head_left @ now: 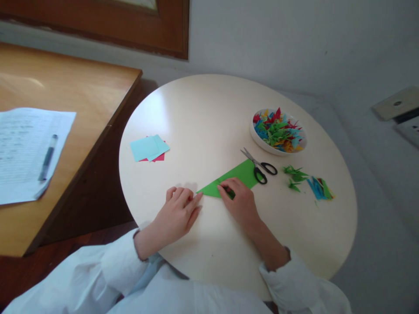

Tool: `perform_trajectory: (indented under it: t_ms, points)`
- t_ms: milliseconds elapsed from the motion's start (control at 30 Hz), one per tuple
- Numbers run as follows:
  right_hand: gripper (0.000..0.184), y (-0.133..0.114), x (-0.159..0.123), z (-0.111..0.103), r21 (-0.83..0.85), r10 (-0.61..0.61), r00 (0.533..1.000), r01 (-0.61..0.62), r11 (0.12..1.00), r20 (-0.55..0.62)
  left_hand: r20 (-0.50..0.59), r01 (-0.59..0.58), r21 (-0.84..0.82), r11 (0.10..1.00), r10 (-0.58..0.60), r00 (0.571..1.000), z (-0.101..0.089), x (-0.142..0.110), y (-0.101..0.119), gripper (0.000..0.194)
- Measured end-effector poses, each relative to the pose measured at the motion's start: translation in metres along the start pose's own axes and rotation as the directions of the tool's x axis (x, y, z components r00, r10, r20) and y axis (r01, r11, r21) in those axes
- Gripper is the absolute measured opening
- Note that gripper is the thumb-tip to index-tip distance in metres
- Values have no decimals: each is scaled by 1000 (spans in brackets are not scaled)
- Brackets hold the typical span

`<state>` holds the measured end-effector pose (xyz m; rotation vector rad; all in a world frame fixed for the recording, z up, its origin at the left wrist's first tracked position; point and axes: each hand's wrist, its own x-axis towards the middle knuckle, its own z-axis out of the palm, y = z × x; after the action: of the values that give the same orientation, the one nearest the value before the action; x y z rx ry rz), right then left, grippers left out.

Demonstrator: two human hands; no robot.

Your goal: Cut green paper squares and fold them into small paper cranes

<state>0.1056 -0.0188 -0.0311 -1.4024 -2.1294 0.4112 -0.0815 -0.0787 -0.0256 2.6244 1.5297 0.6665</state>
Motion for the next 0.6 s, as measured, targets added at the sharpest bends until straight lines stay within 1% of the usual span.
perform_trajectory:
  t_ms: [200, 600]
  points:
    - [12, 0, 0, 0, -3, 4, 1000, -4, 1000, 8, 5, -3, 28, 1000, 3, 1000, 1, 0, 0, 28]
    - [11, 0, 0, 0, -2, -1, 1000, 1, 1000, 1, 23, 31, -14, 999, -31, 999, 1, -1, 0, 29]
